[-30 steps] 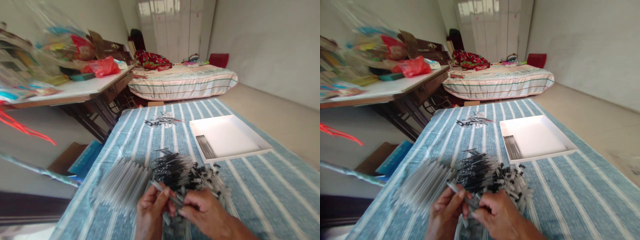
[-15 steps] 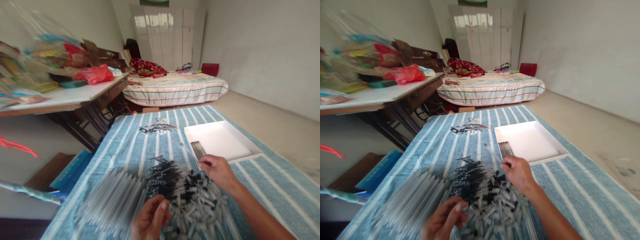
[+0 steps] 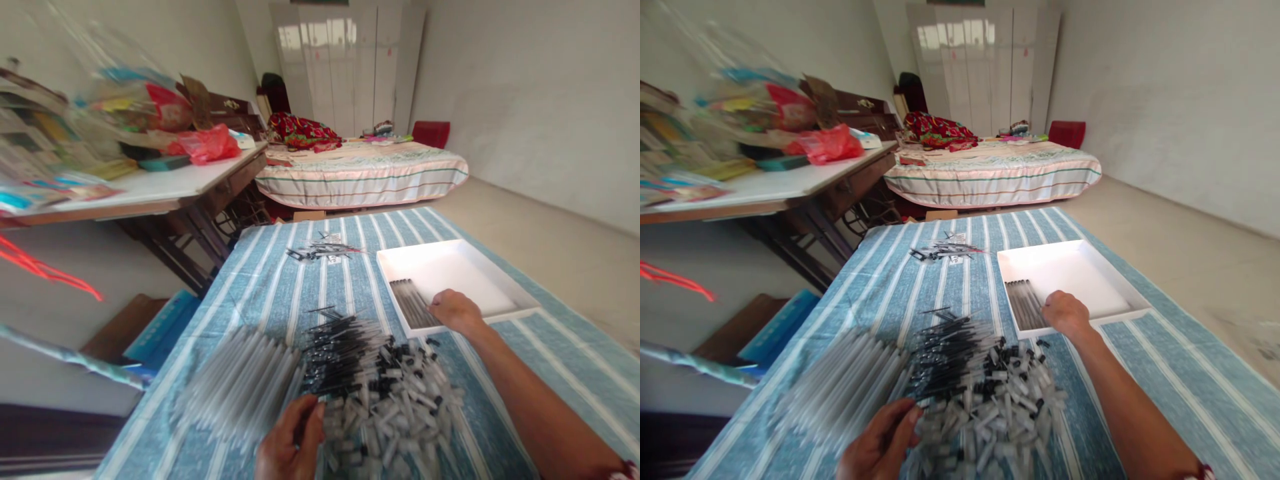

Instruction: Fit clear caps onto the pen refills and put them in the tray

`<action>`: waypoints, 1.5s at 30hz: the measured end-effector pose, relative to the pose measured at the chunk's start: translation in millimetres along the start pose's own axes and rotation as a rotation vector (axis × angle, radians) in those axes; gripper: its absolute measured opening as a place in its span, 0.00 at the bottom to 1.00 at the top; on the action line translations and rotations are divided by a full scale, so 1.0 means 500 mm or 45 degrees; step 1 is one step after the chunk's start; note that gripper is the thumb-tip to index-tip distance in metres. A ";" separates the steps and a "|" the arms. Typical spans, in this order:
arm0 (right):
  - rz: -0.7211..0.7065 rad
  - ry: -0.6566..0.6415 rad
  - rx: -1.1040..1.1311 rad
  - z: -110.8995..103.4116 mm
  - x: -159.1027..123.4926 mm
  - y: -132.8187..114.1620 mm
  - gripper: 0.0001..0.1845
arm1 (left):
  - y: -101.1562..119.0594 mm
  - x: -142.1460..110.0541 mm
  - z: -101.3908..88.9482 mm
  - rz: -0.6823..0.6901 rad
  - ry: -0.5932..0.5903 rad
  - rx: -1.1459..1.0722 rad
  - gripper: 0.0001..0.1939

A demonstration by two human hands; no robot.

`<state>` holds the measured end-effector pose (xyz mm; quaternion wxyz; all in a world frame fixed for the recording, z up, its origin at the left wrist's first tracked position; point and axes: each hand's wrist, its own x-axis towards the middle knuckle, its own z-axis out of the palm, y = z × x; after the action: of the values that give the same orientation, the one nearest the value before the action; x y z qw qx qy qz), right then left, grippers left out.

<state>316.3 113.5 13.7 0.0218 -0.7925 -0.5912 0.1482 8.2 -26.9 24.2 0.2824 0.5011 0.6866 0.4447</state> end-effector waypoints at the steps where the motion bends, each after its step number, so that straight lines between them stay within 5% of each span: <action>1: -0.009 -0.009 -0.005 0.001 0.001 0.003 0.14 | 0.001 0.001 -0.003 0.003 0.011 -0.002 0.10; 13: -0.111 -0.073 -0.068 0.010 0.002 0.024 0.16 | -0.013 0.018 -0.044 0.003 0.075 0.145 0.10; 17: -0.103 -0.061 -0.096 0.003 -0.007 0.021 0.18 | -0.013 0.029 -0.043 0.142 0.064 0.405 0.08; 22: -0.046 0.212 -0.088 -0.014 -0.060 -0.001 0.18 | 0.008 0.048 -0.033 0.190 -0.203 1.127 0.11; 28: -0.404 0.513 0.126 -0.006 -0.149 -0.041 0.16 | 0.020 0.065 -0.010 0.183 -0.325 1.419 0.10; 34: -0.747 0.327 0.149 0.025 -0.188 -0.088 0.17 | 0.025 0.072 -0.002 0.194 -0.368 1.479 0.12; 45: -1.071 -0.010 -0.177 0.045 -0.236 -0.201 0.13 | 0.036 0.077 -0.002 0.231 -0.441 1.514 0.14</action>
<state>186.6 29.3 38.2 0.0248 -0.4813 -0.8716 0.0892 2.1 10.8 43.0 0.0236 0.6936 0.7156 -0.0788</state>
